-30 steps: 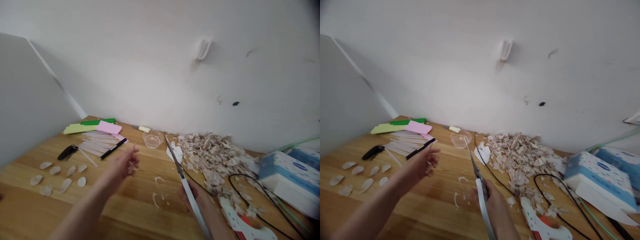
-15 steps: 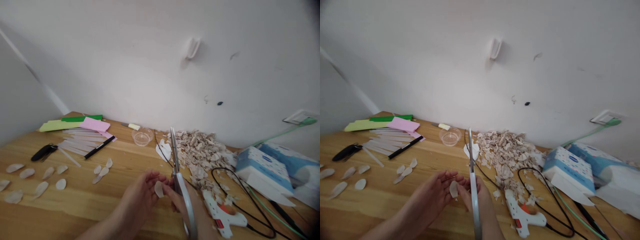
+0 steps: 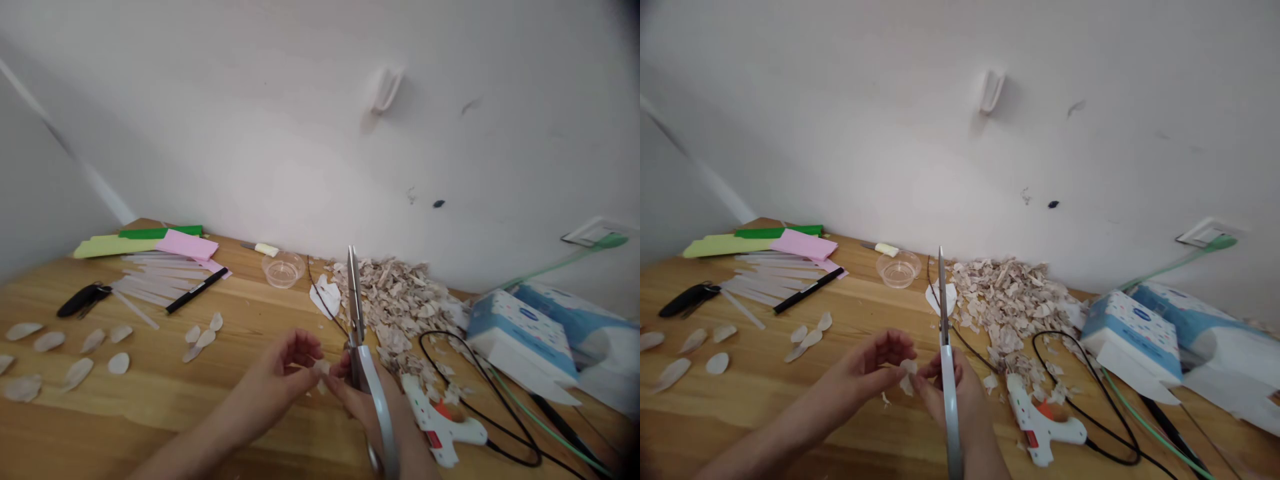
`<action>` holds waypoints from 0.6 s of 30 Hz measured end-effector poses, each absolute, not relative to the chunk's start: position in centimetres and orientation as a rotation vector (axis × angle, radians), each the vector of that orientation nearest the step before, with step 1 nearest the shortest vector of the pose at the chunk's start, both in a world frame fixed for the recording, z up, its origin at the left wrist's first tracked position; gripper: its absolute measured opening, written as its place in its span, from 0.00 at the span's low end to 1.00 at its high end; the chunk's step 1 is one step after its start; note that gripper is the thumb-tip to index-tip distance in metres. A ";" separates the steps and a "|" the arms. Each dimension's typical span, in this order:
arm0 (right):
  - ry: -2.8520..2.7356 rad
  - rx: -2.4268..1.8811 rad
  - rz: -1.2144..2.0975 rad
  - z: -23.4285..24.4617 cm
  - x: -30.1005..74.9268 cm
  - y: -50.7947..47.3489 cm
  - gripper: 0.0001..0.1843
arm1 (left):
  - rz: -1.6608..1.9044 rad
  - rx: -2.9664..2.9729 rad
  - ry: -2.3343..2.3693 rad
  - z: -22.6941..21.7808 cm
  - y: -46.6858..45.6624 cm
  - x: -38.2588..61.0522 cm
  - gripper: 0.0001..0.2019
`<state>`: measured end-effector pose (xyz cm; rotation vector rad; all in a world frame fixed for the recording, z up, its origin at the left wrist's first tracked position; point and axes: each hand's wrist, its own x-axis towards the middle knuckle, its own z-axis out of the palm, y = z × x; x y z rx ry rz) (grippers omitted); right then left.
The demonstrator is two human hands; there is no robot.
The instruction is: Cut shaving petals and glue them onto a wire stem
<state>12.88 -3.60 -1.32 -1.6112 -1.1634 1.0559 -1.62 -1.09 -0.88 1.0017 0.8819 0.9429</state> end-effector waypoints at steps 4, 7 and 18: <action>-1.190 -1.613 1.124 -0.5 13.1 -3.7 0.17 | 0.809 1.331 1.059 0.4 -1.4 -1.9 0.08; -1.088 -1.565 1.126 -0.5 12.9 -3.8 0.18 | 0.824 1.403 1.104 0.7 -1.6 -1.7 0.10; -1.043 -1.563 0.999 -2.0 12.5 -3.7 0.18 | 0.861 1.449 1.115 0.3 -1.3 -1.7 0.11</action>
